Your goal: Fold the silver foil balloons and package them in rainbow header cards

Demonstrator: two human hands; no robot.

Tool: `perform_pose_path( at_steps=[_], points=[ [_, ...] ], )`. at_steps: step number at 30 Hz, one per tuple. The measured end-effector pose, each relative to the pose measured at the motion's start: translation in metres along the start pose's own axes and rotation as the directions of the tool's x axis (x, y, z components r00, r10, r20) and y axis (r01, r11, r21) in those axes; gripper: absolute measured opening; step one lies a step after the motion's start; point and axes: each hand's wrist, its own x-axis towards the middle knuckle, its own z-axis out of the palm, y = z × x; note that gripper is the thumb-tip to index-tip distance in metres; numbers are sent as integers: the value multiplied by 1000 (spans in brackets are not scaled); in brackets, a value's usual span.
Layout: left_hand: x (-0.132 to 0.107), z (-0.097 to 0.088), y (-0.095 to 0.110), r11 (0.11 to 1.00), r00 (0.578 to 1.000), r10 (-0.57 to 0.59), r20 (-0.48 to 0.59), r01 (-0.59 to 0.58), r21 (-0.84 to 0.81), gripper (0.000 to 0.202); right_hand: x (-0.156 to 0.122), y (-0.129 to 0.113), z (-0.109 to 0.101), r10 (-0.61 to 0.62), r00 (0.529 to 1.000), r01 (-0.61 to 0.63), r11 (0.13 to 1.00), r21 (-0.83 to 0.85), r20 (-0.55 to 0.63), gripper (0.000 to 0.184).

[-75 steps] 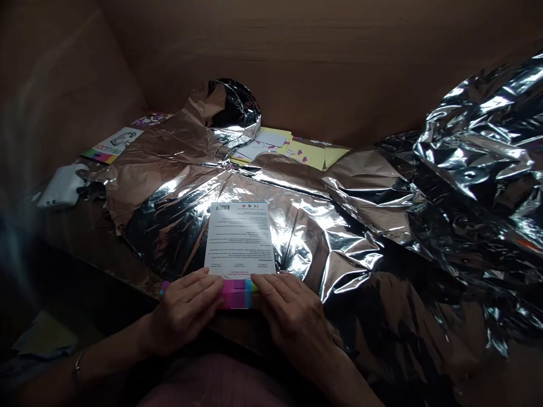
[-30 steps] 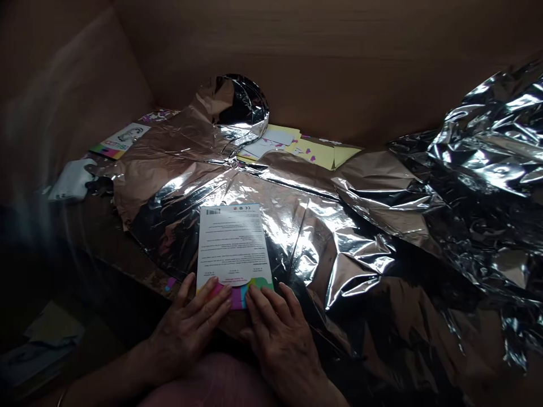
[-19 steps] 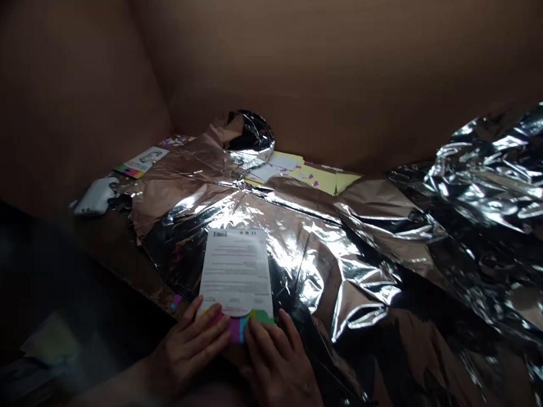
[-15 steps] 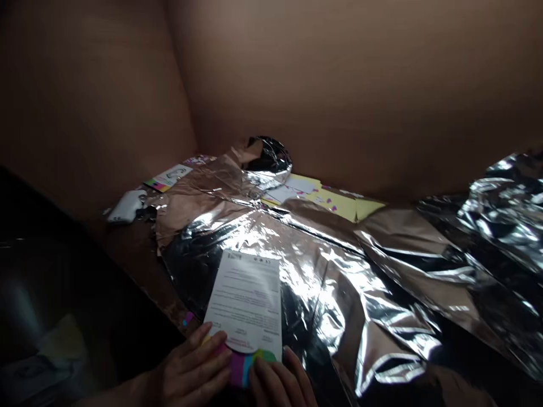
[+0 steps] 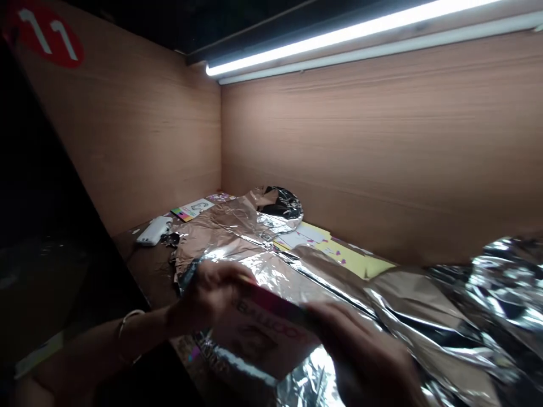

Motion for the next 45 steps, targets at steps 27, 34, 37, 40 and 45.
perform_pose_path(
  at_steps=[27,34,37,40,45],
  points=[
    [32,18,-27,917,924,-374,77,381,-120,8,36,-12,47,229,906,-143,957,-253,356,15],
    [32,8,-28,856,865,-466,186,494,-153,12,40,10,25,190,690,-687,477,548,698,13],
    [33,8,-24,829,847,-490,206,526,-191,16,37,15,26,237,626,-780,220,586,743,20],
    [34,8,-23,819,838,-494,230,538,-199,18,32,18,34,244,636,-765,74,640,732,18],
    [35,6,-28,806,825,-501,261,555,-206,19,30,21,44,191,594,-786,-69,615,781,16]
  ],
)
